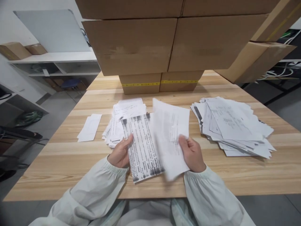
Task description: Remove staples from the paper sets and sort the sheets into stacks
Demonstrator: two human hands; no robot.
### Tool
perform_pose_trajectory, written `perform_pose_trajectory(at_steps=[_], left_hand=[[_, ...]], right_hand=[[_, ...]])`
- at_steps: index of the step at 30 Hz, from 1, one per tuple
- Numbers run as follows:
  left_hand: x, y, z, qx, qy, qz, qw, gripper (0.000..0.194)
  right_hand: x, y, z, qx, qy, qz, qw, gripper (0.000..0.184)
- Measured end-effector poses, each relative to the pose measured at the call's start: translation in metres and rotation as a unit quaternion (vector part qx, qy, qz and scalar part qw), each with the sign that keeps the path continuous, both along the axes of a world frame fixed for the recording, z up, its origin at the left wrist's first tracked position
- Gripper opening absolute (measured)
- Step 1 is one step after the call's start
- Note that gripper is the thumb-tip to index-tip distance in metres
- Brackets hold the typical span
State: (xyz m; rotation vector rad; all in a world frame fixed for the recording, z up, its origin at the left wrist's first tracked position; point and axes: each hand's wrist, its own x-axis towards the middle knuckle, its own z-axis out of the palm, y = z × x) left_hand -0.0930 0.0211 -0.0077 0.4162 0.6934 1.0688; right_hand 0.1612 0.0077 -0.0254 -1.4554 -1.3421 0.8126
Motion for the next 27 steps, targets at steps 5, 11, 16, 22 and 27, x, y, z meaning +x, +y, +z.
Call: perform_pose_trajectory(at_steps=[5, 11, 16, 22, 27], left_hand=[[0.002, -0.004, 0.002, -0.008, 0.009, -0.024, 1.0, 0.045], [0.006, -0.011, 0.006, 0.038, 0.015, -0.047, 0.998, 0.064], [0.003, -0.017, 0.002, 0.111, 0.076, -0.093, 0.987, 0.058], [0.014, -0.023, 0.036, 0.316, 0.24, -0.11, 0.911, 0.05], [0.028, -0.021, 0.076, 0.513, 0.227, -0.139, 0.816, 0.057]], right_hand=[[-0.024, -0.012, -0.004, 0.055, -0.094, 0.062, 0.992, 0.042], [-0.029, -0.017, -0.003, 0.143, -0.152, 0.067, 0.976, 0.039], [-0.026, -0.018, -0.01, 0.181, -0.127, 0.06, 0.973, 0.013], [-0.012, -0.012, 0.017, 0.116, 0.075, 0.114, 0.984, 0.051], [0.013, -0.014, 0.059, 0.194, 0.054, 0.263, 0.944, 0.021]])
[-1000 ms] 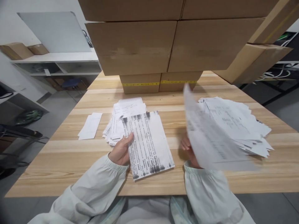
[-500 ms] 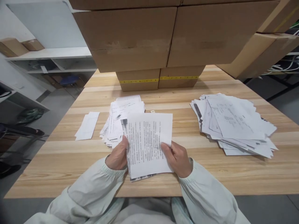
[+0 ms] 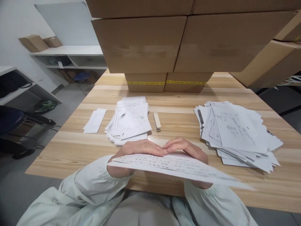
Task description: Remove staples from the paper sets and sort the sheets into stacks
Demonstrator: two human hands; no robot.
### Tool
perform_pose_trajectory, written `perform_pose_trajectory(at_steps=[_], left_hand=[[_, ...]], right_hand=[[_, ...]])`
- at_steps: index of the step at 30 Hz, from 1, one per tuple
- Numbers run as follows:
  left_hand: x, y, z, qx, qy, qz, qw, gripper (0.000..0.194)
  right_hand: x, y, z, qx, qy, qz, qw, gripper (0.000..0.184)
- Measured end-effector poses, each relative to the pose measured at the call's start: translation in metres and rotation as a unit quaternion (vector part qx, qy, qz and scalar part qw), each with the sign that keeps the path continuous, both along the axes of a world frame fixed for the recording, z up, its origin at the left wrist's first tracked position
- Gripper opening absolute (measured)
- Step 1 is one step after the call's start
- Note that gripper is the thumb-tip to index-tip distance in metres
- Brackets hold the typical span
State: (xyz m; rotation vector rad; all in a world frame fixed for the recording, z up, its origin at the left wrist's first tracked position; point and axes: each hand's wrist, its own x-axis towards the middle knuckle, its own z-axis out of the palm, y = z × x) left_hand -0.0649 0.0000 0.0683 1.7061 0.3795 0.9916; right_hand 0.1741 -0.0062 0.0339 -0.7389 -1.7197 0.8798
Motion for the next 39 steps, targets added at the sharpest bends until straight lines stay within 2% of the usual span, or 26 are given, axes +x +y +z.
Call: perform_pose_trajectory(at_steps=[2, 5, 9, 16, 18, 20, 23, 28, 33, 35, 36, 39], left_hand=[[0.003, 0.001, -0.002, 0.001, 0.0, 0.025, 1.0, 0.048], [0.006, 0.001, -0.017, -0.055, 0.028, 0.077, 0.995, 0.035], [0.012, 0.003, -0.03, -0.121, 0.036, 0.113, 0.986, 0.027], [0.027, 0.003, -0.031, -0.157, 0.01, 0.162, 0.974, 0.026], [0.031, 0.002, -0.034, -0.166, 0.005, 0.176, 0.97, 0.027], [0.034, 0.002, -0.037, -0.169, -0.009, 0.19, 0.967, 0.028], [0.036, 0.002, -0.036, -0.175, -0.013, 0.191, 0.966, 0.03], [0.035, 0.004, -0.026, -0.162, 0.038, 0.17, 0.971, 0.023], [0.034, 0.001, -0.027, -0.109, 0.056, 0.174, 0.977, 0.024], [0.036, -0.001, -0.028, -0.119, 0.062, 0.182, 0.974, 0.027], [0.037, -0.002, -0.029, -0.131, 0.063, 0.187, 0.972, 0.029], [0.045, -0.002, -0.03, -0.218, 0.044, 0.189, 0.957, 0.04]], right_hand=[[0.004, 0.0, 0.0, 0.003, 0.003, -0.004, 1.0, 0.018], [0.003, 0.001, -0.014, -0.009, -0.015, -0.02, 1.0, 0.005], [-0.001, 0.002, -0.026, -0.029, -0.009, -0.024, 0.999, 0.017], [-0.003, 0.002, -0.03, -0.052, 0.071, -0.028, 0.996, 0.021], [-0.003, 0.0, -0.036, -0.067, 0.08, -0.057, 0.993, 0.019], [-0.002, -0.003, -0.042, -0.071, 0.086, -0.114, 0.987, 0.019], [0.0, -0.004, -0.044, -0.076, 0.074, -0.174, 0.979, 0.015], [0.003, 0.002, -0.037, -0.064, 0.075, -0.114, 0.989, 0.003], [0.006, -0.002, -0.045, -0.069, 0.058, -0.107, 0.99, 0.012], [0.006, -0.008, -0.048, -0.068, 0.049, -0.151, 0.985, 0.02], [0.007, -0.011, -0.049, -0.065, 0.036, -0.194, 0.978, 0.024], [0.012, -0.016, -0.047, -0.074, -0.037, -0.326, 0.942, 0.04]])
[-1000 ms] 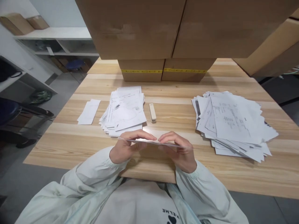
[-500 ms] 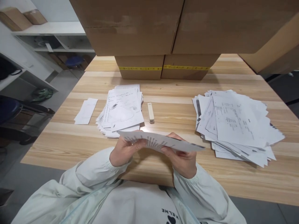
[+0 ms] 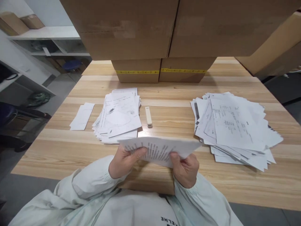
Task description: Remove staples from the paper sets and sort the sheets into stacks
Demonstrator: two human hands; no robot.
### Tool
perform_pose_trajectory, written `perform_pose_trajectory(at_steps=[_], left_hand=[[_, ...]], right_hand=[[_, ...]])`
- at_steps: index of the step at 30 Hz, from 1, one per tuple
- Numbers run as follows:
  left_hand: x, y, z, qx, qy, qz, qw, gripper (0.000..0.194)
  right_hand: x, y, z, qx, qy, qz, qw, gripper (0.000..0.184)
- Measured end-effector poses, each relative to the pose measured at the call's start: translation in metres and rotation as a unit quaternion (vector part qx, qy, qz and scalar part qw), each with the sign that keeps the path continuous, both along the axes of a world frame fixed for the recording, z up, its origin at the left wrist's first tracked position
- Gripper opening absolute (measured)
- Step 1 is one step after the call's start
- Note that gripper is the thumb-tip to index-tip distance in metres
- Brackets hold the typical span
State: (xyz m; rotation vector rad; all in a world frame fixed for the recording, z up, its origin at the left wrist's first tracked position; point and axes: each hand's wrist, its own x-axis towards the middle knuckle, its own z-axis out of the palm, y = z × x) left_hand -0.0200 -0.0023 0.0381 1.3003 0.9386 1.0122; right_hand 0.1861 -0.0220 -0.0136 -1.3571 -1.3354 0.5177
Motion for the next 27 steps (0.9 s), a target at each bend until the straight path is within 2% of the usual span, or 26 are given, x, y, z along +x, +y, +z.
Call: perform_pose_trajectory(at_steps=[2, 5, 8, 10, 13, 15, 19, 22, 27], left_hand=[[0.006, 0.003, -0.004, -0.094, -0.042, -0.014, 0.995, 0.045], [0.012, 0.011, -0.017, -0.211, -0.106, -0.034, 0.971, 0.049], [0.017, 0.015, -0.033, -0.308, -0.1, -0.004, 0.946, 0.057], [0.019, 0.014, -0.039, -0.341, -0.071, 0.036, 0.937, 0.06], [0.024, 0.007, -0.04, -0.317, -0.06, 0.099, 0.941, 0.052], [0.026, 0.003, -0.038, -0.289, -0.071, 0.114, 0.948, 0.045], [0.024, 0.003, -0.04, -0.246, -0.059, 0.087, 0.964, 0.032], [0.021, 0.01, -0.043, -0.262, -0.037, 0.058, 0.963, 0.023], [0.019, 0.019, -0.044, -0.277, -0.04, 0.055, 0.959, 0.025]], right_hand=[[0.008, 0.003, 0.002, -0.054, -0.032, -0.022, 0.998, 0.045], [0.025, 0.011, 0.004, -0.174, -0.022, 0.025, 0.984, 0.038], [0.041, 0.015, 0.0, -0.269, 0.012, 0.08, 0.96, 0.038], [0.048, 0.015, -0.004, -0.306, 0.033, 0.096, 0.947, 0.039], [0.05, 0.013, -0.012, -0.338, 0.082, 0.099, 0.932, 0.042], [0.047, 0.015, -0.017, -0.343, 0.111, 0.098, 0.928, 0.045], [0.041, 0.022, -0.021, -0.331, 0.128, 0.101, 0.93, 0.047], [0.039, 0.027, -0.021, -0.321, 0.114, 0.097, 0.935, 0.044], [0.038, 0.032, -0.021, -0.287, 0.057, 0.066, 0.954, 0.041]])
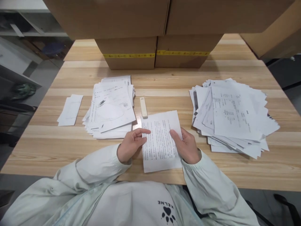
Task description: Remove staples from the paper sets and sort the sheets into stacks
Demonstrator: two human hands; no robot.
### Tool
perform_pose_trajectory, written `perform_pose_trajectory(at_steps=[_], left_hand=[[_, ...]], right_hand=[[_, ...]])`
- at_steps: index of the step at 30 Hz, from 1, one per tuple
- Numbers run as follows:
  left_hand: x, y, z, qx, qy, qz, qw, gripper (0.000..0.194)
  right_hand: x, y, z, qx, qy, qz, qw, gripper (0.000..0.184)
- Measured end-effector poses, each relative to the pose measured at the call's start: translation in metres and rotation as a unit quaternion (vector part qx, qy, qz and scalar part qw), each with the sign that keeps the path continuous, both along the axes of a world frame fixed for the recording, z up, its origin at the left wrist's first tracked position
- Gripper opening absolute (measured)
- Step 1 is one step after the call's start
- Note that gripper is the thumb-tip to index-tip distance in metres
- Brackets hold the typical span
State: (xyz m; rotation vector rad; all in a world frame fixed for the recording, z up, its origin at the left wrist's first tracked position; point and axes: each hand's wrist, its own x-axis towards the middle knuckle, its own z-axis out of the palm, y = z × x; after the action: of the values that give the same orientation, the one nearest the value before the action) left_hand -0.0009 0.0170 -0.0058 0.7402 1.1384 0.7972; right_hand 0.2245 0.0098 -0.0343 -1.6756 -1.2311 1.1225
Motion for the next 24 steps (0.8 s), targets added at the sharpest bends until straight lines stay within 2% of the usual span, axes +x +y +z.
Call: perform_pose_trajectory(at_steps=[4, 9, 12, 14, 17, 19, 20, 22, 24], left_hand=[[0.0, 0.002, 0.0, -0.003, -0.005, 0.007, 1.0, 0.027], [0.0, 0.007, 0.0, -0.049, -0.025, 0.02, 0.998, 0.027], [0.001, 0.009, 0.0, -0.06, -0.02, 0.027, 0.998, 0.029], [0.002, 0.009, -0.001, -0.058, -0.014, 0.027, 0.998, 0.031], [0.002, 0.009, -0.003, -0.048, -0.006, 0.017, 0.999, 0.033], [0.002, 0.009, -0.004, -0.037, 0.002, 0.014, 0.999, 0.033], [0.002, 0.008, -0.005, -0.031, 0.006, 0.015, 0.999, 0.033], [0.003, 0.008, -0.006, -0.021, 0.009, 0.017, 1.0, 0.032], [0.003, 0.008, -0.007, -0.015, 0.008, 0.017, 1.0, 0.032]], right_hand=[[-0.002, 0.001, 0.001, 0.017, -0.024, 0.001, 1.0, 0.039], [-0.006, 0.005, -0.003, 0.052, -0.045, 0.014, 0.998, 0.041], [0.003, 0.005, 0.004, 0.068, -0.125, 0.054, 0.988, 0.047], [0.014, 0.004, 0.024, 0.088, -0.246, 0.081, 0.962, 0.055], [0.026, 0.014, 0.071, 0.186, -0.417, 0.082, 0.886, 0.048], [0.019, 0.034, 0.099, 0.267, -0.447, 0.121, 0.845, 0.036], [0.009, 0.048, 0.107, 0.297, -0.436, 0.157, 0.835, 0.033], [-0.021, 0.082, 0.108, 0.326, -0.398, 0.228, 0.826, 0.033], [-0.059, 0.117, 0.09, 0.31, -0.386, 0.267, 0.827, 0.034]])
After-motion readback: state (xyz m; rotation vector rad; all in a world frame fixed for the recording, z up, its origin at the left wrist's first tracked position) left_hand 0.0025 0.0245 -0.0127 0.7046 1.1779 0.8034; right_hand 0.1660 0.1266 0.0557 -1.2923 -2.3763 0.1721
